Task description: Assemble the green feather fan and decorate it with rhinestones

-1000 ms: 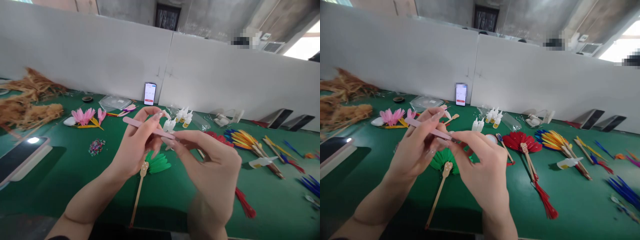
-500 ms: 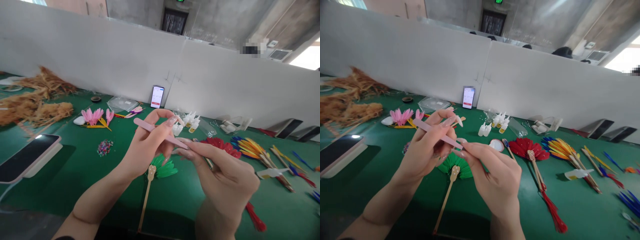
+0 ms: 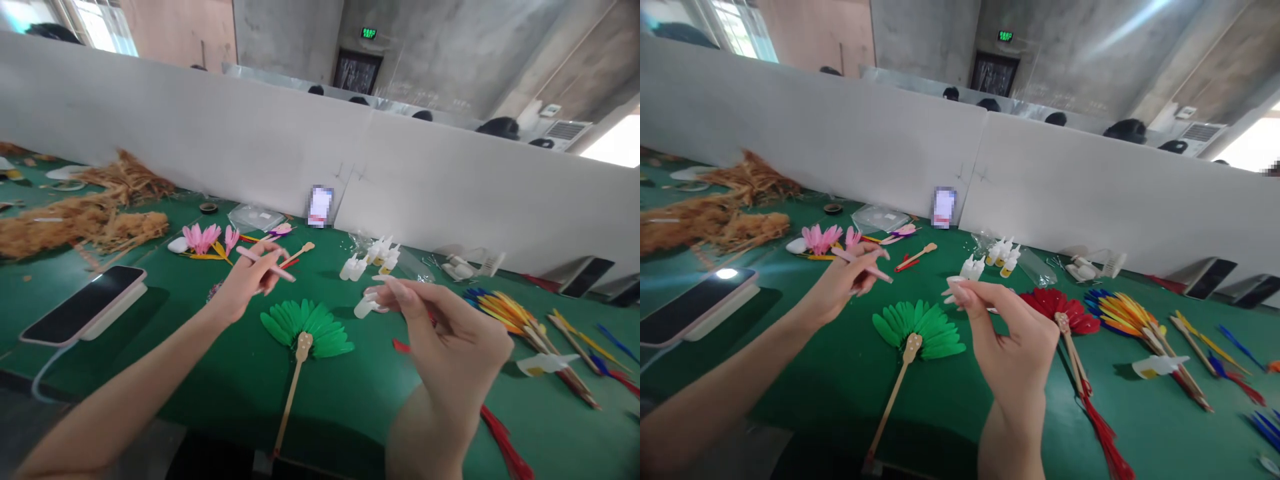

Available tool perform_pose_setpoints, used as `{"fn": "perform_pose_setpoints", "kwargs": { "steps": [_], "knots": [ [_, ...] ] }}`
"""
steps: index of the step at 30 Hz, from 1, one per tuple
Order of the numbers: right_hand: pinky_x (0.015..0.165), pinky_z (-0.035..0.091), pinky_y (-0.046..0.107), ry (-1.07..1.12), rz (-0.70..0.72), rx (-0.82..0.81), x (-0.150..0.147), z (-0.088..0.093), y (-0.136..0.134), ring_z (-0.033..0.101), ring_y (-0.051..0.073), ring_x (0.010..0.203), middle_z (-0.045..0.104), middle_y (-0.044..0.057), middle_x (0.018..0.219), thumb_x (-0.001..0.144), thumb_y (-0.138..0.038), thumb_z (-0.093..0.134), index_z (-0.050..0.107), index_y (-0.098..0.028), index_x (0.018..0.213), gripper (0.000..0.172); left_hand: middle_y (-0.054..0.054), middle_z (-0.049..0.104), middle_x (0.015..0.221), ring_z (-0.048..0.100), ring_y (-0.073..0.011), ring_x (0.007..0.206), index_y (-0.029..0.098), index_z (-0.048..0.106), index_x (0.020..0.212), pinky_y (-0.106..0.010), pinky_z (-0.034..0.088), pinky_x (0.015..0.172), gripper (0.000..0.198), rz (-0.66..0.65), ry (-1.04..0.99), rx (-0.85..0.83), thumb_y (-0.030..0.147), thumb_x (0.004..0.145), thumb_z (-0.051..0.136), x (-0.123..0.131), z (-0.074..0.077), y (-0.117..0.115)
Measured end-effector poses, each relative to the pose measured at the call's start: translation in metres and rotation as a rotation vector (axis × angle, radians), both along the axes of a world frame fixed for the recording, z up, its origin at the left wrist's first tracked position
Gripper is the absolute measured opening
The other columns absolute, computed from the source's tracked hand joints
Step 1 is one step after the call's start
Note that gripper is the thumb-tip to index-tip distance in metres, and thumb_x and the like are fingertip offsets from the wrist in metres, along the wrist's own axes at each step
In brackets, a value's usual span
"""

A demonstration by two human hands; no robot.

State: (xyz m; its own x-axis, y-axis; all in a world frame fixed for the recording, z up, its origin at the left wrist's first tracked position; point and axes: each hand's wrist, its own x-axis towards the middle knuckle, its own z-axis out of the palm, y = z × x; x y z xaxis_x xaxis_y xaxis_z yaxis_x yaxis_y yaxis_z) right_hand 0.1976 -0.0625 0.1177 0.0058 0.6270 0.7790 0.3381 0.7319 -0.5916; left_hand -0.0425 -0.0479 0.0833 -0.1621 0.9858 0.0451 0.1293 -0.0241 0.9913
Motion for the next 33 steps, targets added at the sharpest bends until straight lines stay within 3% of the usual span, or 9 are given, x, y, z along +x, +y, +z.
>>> {"fn": "perform_pose_setpoints", "kwargs": {
  "steps": [1, 5, 8, 10, 13, 16, 23, 33],
  "knots": [
    [0.059, 0.06, 0.024, 0.01, 0.011, -0.003, 0.0, 0.0, 0.0, 0.069, 0.011, 0.06, 0.075, -0.007, 0.072, 0.083, -0.011, 0.068, 0.075, -0.029, 0.087, 0.02, 0.009, 0.038, 0.042, 0.035, -0.0101, 0.039, 0.022, 0.05, 0.094, -0.019, 0.028, 0.042, 0.025, -0.002, 0.186, -0.115, 0.045, 0.091, 0.041, -0.015, -0.012, -0.001],
    [0.058, 0.058, 0.02, 0.017, 0.107, -0.024, -0.005, 0.001, -0.001, 0.068, 0.009, 0.058, 0.073, -0.007, 0.067, 0.084, -0.012, 0.066, 0.074, -0.028, 0.086, 0.017, 0.005, 0.044, 0.039, 0.046, -0.0148, 0.041, 0.02, 0.054, 0.079, -0.024, 0.037, 0.048, 0.026, -0.008, 0.439, -0.293, 0.044, 0.087, 0.047, -0.078, -0.045, -0.007],
    [0.054, 0.056, 0.018, -0.076, 0.201, -0.052, -0.013, 0.002, -0.001, 0.067, 0.008, 0.055, 0.073, -0.006, 0.065, 0.088, -0.017, 0.063, 0.073, -0.025, 0.083, 0.014, 0.001, 0.046, 0.039, 0.048, -0.0143, 0.044, 0.019, 0.047, 0.051, -0.028, 0.042, 0.058, 0.042, 0.013, 0.666, -0.394, 0.04, 0.088, 0.051, -0.114, -0.054, -0.009],
    [0.052, 0.055, 0.018, -0.13, 0.225, -0.073, -0.017, 0.003, -0.001, 0.067, 0.009, 0.053, 0.072, -0.005, 0.062, 0.089, -0.02, 0.061, 0.071, -0.022, 0.078, 0.016, -0.001, 0.05, 0.044, 0.053, -0.0153, 0.05, 0.017, 0.049, 0.05, -0.031, 0.047, 0.065, 0.046, 0.027, 0.8, -0.471, 0.036, 0.092, 0.05, -0.126, -0.057, -0.006],
    [0.053, 0.054, 0.018, -0.132, 0.246, -0.109, -0.019, 0.005, -0.003, 0.067, 0.008, 0.054, 0.071, -0.004, 0.061, 0.091, -0.023, 0.059, 0.069, -0.021, 0.075, 0.019, -0.005, 0.066, 0.085, 0.064, -0.018, 0.079, 0.011, 0.065, 0.089, -0.036, 0.053, 0.077, 0.027, 0.022, 0.93, -0.559, 0.036, 0.093, 0.055, -0.132, -0.06, 0.002],
    [0.054, 0.053, 0.017, -0.116, 0.283, -0.164, -0.019, 0.005, -0.005, 0.066, 0.008, 0.054, 0.071, -0.004, 0.061, 0.091, -0.024, 0.059, 0.069, -0.021, 0.076, 0.019, -0.009, 0.061, 0.117, 0.062, -0.0215, 0.1, 0.015, 0.058, 0.118, -0.042, 0.055, 0.084, 0.034, -0.007, 0.994, -0.608, 0.036, 0.092, 0.058, -0.13, -0.062, 0.009],
    [0.051, 0.05, 0.02, -0.038, 0.447, -0.37, -0.029, 0.001, -0.005, 0.062, 0.009, 0.052, 0.068, -0.003, 0.058, 0.087, -0.029, 0.064, 0.068, -0.02, 0.073, 0.017, -0.009, 0.06, 0.119, 0.062, -0.0237, 0.103, 0.015, 0.058, 0.12, -0.043, 0.054, 0.086, 0.035, -0.068, 1.082, -0.658, 0.036, 0.092, 0.058, -0.132, -0.056, 0.014],
    [0.05, 0.047, 0.02, -0.095, 0.614, -0.44, -0.032, 0.0, -0.006, 0.06, 0.009, 0.052, 0.067, -0.001, 0.059, 0.087, -0.031, 0.063, 0.067, -0.019, 0.069, 0.023, -0.01, 0.06, 0.12, 0.062, -0.0229, 0.103, 0.015, 0.057, 0.121, -0.043, 0.054, 0.086, 0.035, -0.112, 1.132, -0.644, 0.035, 0.092, 0.058, -0.136, -0.056, 0.014]
  ]
}}
